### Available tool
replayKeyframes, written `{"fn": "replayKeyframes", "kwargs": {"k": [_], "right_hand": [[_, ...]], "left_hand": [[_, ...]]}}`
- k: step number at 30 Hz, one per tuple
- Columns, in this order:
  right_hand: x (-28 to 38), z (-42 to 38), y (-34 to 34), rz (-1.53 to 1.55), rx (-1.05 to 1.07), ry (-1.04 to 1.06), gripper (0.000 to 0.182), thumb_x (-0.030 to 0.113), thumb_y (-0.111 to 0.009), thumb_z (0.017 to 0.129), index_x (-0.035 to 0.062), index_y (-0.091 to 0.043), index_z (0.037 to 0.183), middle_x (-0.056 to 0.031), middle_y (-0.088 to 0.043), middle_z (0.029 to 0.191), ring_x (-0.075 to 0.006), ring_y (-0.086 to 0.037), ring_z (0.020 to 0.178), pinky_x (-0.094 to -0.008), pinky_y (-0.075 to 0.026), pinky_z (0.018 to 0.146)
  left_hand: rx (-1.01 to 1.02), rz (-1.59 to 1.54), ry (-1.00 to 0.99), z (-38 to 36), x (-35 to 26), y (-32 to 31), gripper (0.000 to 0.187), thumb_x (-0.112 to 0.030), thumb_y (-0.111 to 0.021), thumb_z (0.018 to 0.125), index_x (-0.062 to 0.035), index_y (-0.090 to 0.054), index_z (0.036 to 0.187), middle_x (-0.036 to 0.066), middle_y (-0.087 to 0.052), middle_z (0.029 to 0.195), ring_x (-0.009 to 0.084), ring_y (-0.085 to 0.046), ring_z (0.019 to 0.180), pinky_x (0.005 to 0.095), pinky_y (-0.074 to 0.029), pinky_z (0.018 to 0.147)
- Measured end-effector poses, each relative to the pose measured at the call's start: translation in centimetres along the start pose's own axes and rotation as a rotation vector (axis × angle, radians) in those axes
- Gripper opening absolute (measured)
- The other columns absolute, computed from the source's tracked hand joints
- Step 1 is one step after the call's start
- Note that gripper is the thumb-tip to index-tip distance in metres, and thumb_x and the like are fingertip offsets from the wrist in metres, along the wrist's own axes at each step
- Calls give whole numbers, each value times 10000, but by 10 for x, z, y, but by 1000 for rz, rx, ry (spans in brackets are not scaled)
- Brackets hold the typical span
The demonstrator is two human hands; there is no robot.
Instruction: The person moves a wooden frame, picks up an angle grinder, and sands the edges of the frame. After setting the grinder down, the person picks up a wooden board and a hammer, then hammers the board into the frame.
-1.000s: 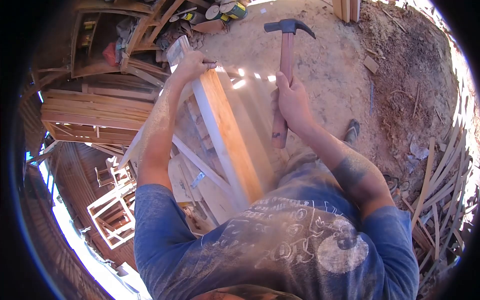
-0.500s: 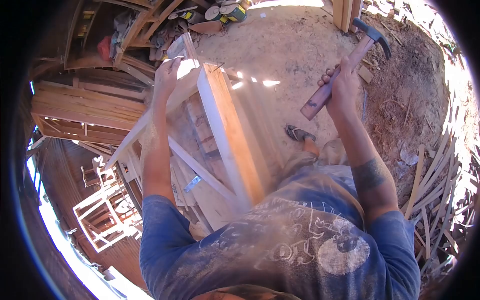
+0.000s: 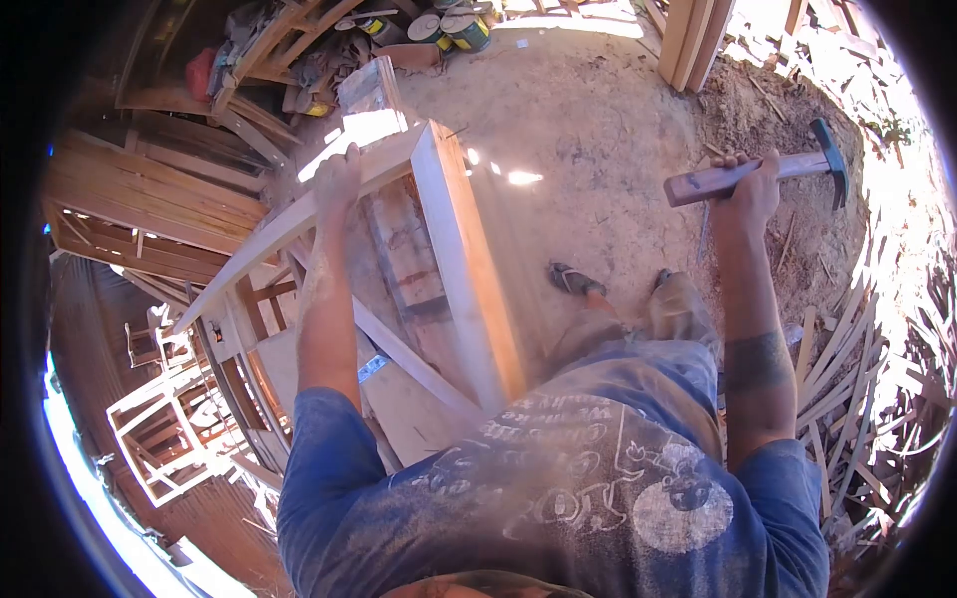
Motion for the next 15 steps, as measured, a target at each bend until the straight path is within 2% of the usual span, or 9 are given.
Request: {"fn": "replayKeyframes", "kwargs": {"k": [1, 2, 4, 7, 9, 10, 11, 13, 15], "right_hand": [[-12, -9, -11, 49, -51, 16, 286, 339, -455, 1041, 59, -453, 980, -43, -500, 749, -164, -527, 628, -348, -486, 557], [-19, -17, -16, 102, -106, 34, 281, 328, -445, 1044, 55, -451, 981, -53, -504, 758, -177, -535, 645, -364, -491, 570], [-48, -42, -34, -111, 155, -232, 283, 348, -479, 1033, 72, -460, 976, -27, -498, 714, -144, -493, 572, -324, -459, 517], [-80, -80, -53, -426, 547, -604, 289, 379, -531, 1015, 99, -474, 969, 12, -491, 648, -95, -430, 462, -265, -412, 438], [-32, -35, -12, -274, 343, -425, 309, 367, -508, 1020, 73, -484, 928, 16, -480, 657, -93, -458, 497, -258, -420, 460], [4, -7, 11, -186, 219, -254, 329, 381, -484, 1031, 61, -452, 965, 18, -458, 694, -73, -441, 505, -257, -428, 457], [35, 36, 45, -81, 216, -120, 329, 383, -465, 1039, 61, -419, 987, -4, -447, 726, -99, -467, 556, -290, -477, 526], [49, 39, 45, 140, 30, 97, 315, 369, -462, 1041, 67, -404, 973, -26, -452, 739, -122, -497, 617, -321, -502, 594], [-6, -12, -5, 103, -10, 45, 288, 349, -466, 1043, 77, -400, 974, -33, -461, 714, -148, -497, 619, -334, -492, 605]], "left_hand": [[-18, 8, -54, 3, 3, -5, 584, -399, -415, 967, 78, -718, 821, 322, -670, 851, 465, -665, 880, 510, -492, 880], [-23, -5, -10, 4, -2, 1, 570, -385, -418, 959, 78, -717, 815, 319, -671, 850, 462, -668, 870, 508, -495, 877], [-10, -16, 68, -3, -15, 17, 541, -357, -425, 944, 78, -715, 803, 314, -673, 847, 455, -673, 851, 504, -499, 870], [6, 29, 70, -1, -13, 17, 510, -325, -430, 929, 75, -714, 791, 315, -672, 849, 446, -677, 843, 501, -507, 858], [-20, 67, -33, 5, 5, -7, 507, -324, -433, 925, 74, -714, 785, 314, -672, 843, 441, -679, 838, 496, -511, 855], [-40, 87, -83, 8, 11, -16, 505, -324, -434, 922, 73, -714, 783, 314, -671, 840, 438, -681, 835, 493, -513, 853], [-15, 57, -21, 7, 10, -14, 502, -332, -441, 918, 70, -715, 798, 311, -675, 854, 436, -679, 860, 491, -511, 863], [8, 13, 47, -2, -10, 14, 495, -334, -448, 915, 67, -718, 807, 303, -680, 855, 435, -680, 859, 493, -513, 859], [-13, 0, 95, -1, -17, 22, 490, -333, -452, 914, 63, -720, 810, 294, -685, 854, 434, -681, 850, 495, -517, 847]]}}
Point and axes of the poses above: each hand's wrist, its own z-axis towards the middle knuckle, its own y-axis out of the back of the hand, x = y × z, the point moved 5 cm from there along z, towards the middle knuckle
